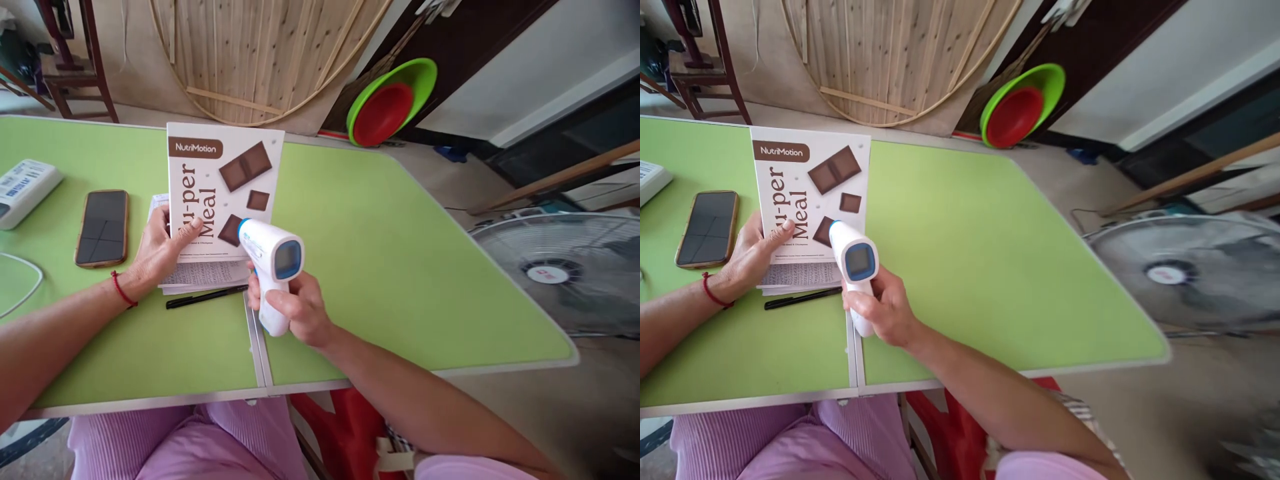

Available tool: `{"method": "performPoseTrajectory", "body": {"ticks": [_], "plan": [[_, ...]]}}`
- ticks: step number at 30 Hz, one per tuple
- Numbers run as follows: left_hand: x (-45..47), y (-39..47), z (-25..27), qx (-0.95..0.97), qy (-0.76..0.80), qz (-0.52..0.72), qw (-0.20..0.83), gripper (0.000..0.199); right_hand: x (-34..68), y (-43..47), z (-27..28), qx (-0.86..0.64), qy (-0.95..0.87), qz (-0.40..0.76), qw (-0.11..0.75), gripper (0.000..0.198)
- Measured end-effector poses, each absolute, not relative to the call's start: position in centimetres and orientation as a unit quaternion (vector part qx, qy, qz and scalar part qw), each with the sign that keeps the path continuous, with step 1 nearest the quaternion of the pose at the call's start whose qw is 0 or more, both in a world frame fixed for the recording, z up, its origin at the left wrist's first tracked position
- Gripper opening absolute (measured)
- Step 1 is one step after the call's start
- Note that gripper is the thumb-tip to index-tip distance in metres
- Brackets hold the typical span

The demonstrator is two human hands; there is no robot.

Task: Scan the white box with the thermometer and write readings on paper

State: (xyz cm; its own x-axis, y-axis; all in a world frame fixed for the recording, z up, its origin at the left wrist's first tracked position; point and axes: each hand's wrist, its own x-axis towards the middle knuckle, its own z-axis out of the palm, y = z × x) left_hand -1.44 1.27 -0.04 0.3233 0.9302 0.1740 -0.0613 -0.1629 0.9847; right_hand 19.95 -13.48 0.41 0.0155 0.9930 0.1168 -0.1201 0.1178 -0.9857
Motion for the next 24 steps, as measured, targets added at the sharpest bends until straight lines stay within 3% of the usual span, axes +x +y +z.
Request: {"method": "performPoseTrajectory", "body": {"ticks": [6, 11, 19, 24], "plan": [[-0.9, 1.4, 0.3, 0.663, 0.367, 0.444, 0.478, 0.069, 19.8, -13.5, -0.2, -0.444, -0.476, 0.542, 0.531, 0.042], [-1.0, 1.3, 1.9, 0.687, 0.361, 0.389, 0.496, 0.073, 19.8, -13.5, 0.0, -0.451, -0.455, 0.568, 0.516, 0.053], [-0.9, 1.2, 3.5, 0.715, 0.340, 0.348, 0.503, 0.067, 19.8, -13.4, 0.3, -0.448, -0.461, 0.584, 0.496, 0.057], [-1.0, 1.4, 3.3, 0.709, 0.352, 0.353, 0.499, 0.075, 19.8, -13.3, 0.2, -0.456, -0.469, 0.563, 0.505, 0.057]]}}
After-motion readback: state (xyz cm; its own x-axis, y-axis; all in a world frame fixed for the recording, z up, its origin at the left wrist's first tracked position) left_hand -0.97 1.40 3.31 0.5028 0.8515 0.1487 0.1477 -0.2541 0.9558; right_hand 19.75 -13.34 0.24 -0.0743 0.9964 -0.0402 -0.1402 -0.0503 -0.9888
